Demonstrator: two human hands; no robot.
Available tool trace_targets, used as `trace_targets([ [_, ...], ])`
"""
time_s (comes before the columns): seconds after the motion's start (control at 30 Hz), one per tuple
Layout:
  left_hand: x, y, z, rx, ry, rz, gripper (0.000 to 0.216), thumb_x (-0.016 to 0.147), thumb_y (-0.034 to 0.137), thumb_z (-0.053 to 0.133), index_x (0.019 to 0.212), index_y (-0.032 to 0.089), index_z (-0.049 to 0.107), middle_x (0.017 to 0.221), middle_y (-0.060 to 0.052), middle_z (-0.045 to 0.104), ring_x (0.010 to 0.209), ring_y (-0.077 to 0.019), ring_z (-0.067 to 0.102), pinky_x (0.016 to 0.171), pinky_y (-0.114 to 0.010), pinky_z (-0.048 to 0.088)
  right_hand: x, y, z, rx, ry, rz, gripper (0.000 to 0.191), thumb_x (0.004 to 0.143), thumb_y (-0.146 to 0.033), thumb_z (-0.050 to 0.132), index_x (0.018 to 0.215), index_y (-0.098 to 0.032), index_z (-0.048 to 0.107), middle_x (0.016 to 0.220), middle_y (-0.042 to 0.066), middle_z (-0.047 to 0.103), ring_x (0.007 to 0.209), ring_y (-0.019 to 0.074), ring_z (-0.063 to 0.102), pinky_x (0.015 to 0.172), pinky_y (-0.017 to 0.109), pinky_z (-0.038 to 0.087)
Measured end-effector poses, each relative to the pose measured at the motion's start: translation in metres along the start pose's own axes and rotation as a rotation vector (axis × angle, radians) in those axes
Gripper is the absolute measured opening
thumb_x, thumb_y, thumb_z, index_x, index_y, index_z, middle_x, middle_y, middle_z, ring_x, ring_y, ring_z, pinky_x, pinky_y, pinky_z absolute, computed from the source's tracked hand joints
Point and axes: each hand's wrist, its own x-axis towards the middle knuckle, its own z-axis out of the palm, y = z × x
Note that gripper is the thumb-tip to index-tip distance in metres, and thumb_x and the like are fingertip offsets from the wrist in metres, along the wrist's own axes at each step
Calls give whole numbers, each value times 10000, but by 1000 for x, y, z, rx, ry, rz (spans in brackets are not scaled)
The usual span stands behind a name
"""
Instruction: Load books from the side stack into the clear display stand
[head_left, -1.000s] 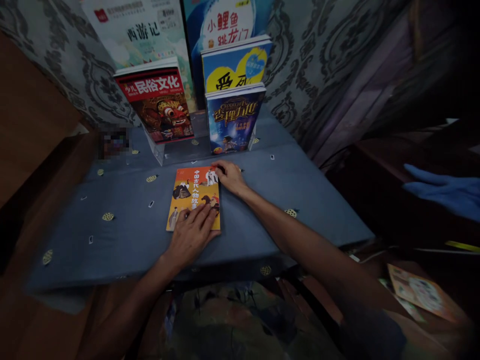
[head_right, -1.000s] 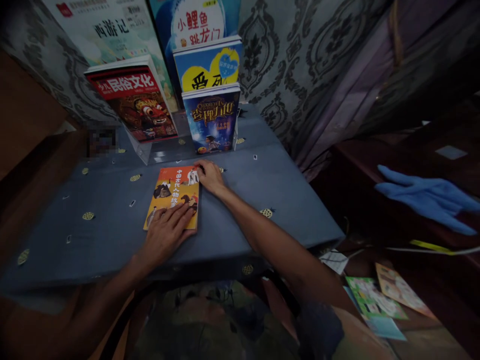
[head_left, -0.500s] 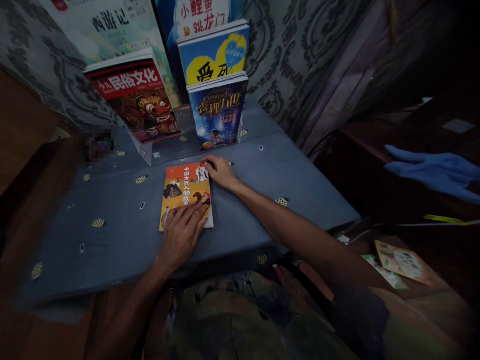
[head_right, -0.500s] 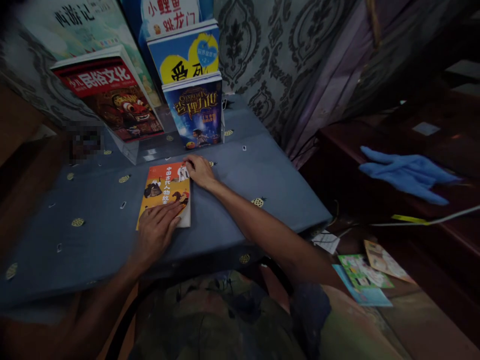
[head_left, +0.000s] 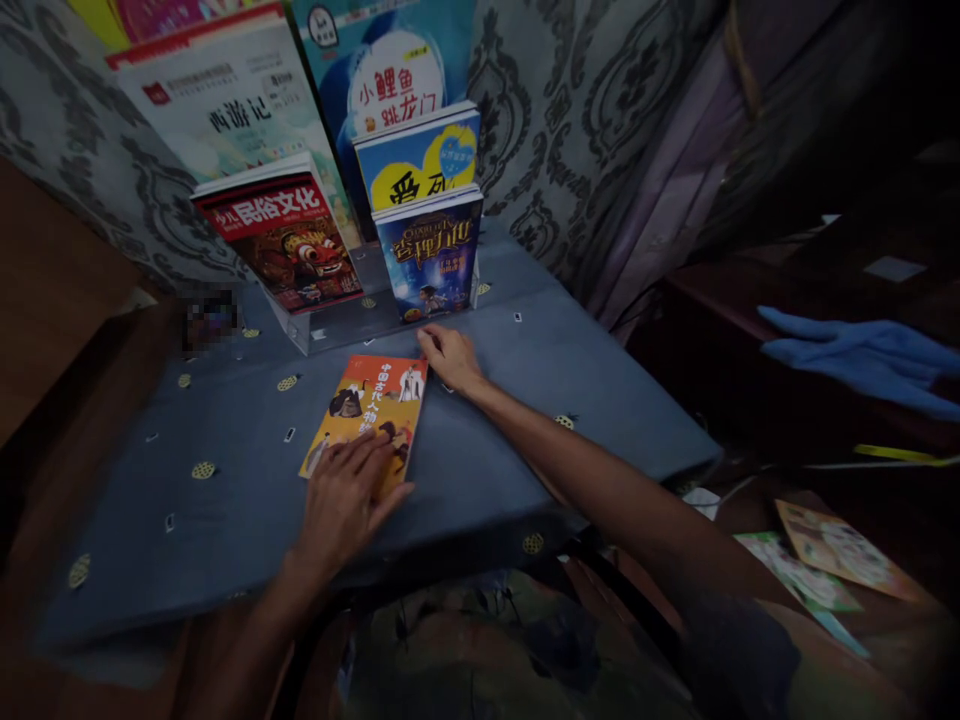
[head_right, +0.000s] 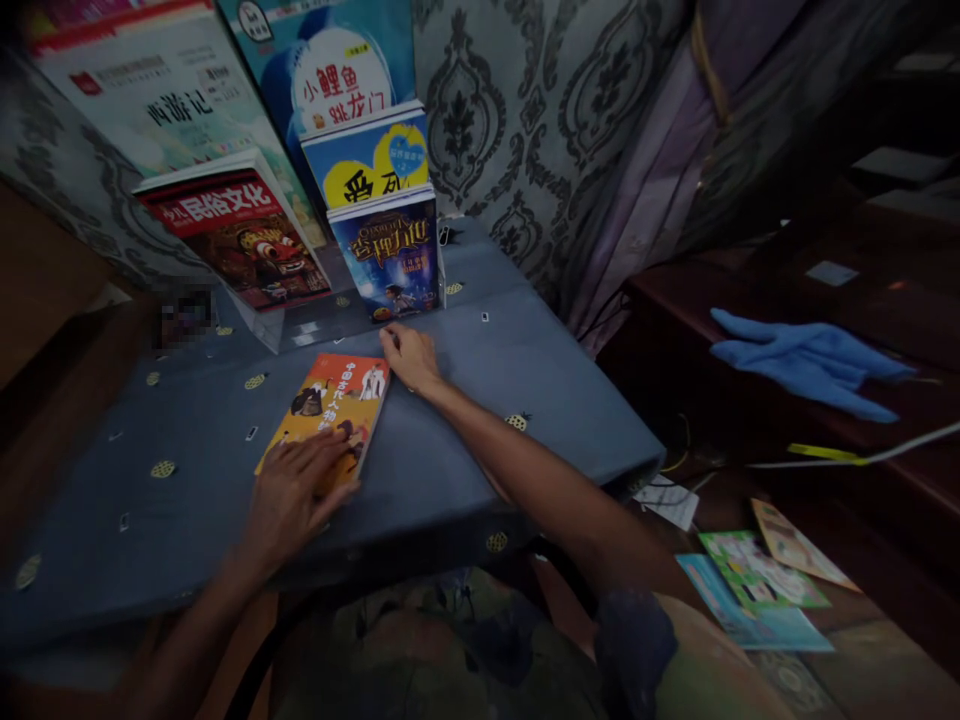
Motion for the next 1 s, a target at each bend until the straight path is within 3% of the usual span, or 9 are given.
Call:
trace_targets([
  [0.13,0,-9,-9,113,-33,-134,415,955,558,553,1198,228,620,1241,-129,703,1105,-310,679,928,-452,525,-13,-13,-1,147,-179,-64,412,1038,-425,400,885,-194,705,562,-17,631,603,169,647,672,277,462],
  [0.3,8,-4,5,258,-63,-195,487,945,522,578,1305,194,570,1332,-175,645,1236,-368,600,988,-499,501,-24,-25,3,249,-365,-66,462,1051,-452,356,918,-174,701,513,-45,573,428,129,547,532,258,418],
  [0.43,16,2,11,295,-126,-242,419,986,410,540,1311,148,585,1361,-191,628,1251,-359,597,1021,-488,484,-21,-24,1,232,-348,-78,460,1053,-431,358,932,-151,701,535,-47,577,429,110,525,534,239,399],
  [0.6,23,5,2,344,-237,-256,426,1024,363,474,1347,104,575,1383,-185,619,1270,-349,591,998,-462,504,-19,-22,0,183,-306,-132,468,1048,-430,374,869,-138,694,582,-26,607,529,111,557,609,237,391],
  [1.0,35,10,-8,334,-299,-316,365,1059,303,401,1299,116,602,1313,-171,664,1231,-306,632,963,-412,535,-18,-24,-8,219,-266,-121,490,1032,-486,373,889,-141,689,653,-17,631,532,105,563,593,234,396],
])
